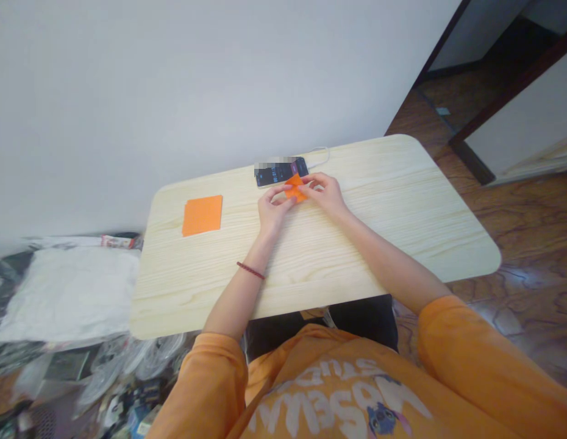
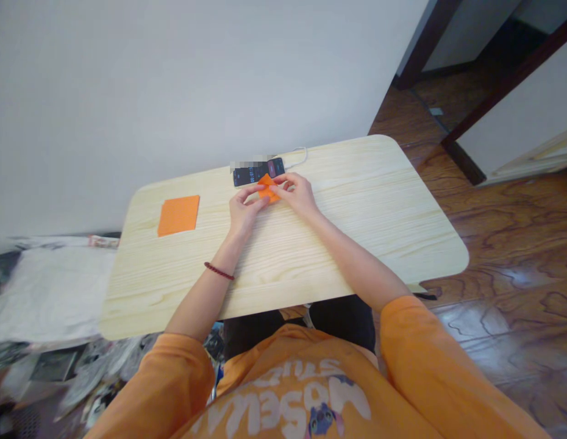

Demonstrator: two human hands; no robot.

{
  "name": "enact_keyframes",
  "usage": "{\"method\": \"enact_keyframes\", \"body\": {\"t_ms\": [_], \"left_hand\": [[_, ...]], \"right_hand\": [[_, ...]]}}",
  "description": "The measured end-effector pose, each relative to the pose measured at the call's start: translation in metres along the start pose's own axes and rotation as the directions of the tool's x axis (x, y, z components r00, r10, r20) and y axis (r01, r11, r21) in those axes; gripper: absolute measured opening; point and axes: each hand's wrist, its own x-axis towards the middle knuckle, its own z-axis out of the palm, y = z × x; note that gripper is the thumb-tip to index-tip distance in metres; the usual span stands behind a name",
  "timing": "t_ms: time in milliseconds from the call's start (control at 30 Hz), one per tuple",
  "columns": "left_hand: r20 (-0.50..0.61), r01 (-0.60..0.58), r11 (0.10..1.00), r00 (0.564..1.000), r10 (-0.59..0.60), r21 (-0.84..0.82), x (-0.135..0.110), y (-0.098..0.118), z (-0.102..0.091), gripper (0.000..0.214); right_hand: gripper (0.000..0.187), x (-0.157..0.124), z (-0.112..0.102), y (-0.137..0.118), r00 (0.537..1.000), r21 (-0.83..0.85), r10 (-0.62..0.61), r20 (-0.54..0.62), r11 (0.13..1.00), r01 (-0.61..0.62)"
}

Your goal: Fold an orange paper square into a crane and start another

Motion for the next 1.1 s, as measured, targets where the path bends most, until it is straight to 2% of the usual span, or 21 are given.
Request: {"method": "enact_keyframes", "body": {"t_ms": [167,367,500,633,767,833,1000,1100], "left_hand": [[0.066,-0.015,1.0,0.998,0.016,-0.008,0.0,-0.001,0.001,0.03],[0.149,-0.047,0.999,0.988,0.047,-0.005,0.0,0.002,-0.002,0.033],[0.192,-0.04,0.999,0.98,0.043,-0.019,0.001,0.004,-0.005,0.037],[0.244,-0.021,1.0,0.969,0.023,-0.01,-0.001,0.006,-0.005,0.045],[0.295,0.04,0.999,0.955,-0.04,0.007,-0.003,0.011,-0.005,0.067],[0.3,0.088,0.996,0.95,-0.085,0.003,-0.002,0.013,-0.005,0.07],[0.296,0.283,0.957,0.921,-0.254,-0.06,0.003,0.019,-0.009,0.043],[0.267,0.318,0.945,0.92,-0.287,-0.078,0.004,0.02,-0.009,0.04]], "right_hand": [[0.034,0.004,-0.003,-0.001,0.999,0.094,0.039,-0.001,0.995,-0.039],[0.039,0.005,-0.005,0.0,0.979,0.24,0.177,0.106,0.95,-0.198],[0.039,0.004,-0.008,-0.002,0.969,0.253,0.174,0.175,0.943,-0.215],[0.038,0.002,-0.008,-0.006,0.97,0.227,0.19,0.152,0.949,-0.221],[0.034,0.001,-0.006,-0.009,0.968,0.214,0.208,0.139,0.948,-0.234],[0.034,0.001,-0.006,-0.01,0.964,0.214,0.219,0.148,0.945,-0.247],[0.035,-0.001,-0.005,-0.012,0.956,0.243,0.209,0.206,0.935,-0.257],[0.036,-0.002,-0.004,-0.01,0.954,0.266,0.178,0.24,0.933,-0.241]]}}
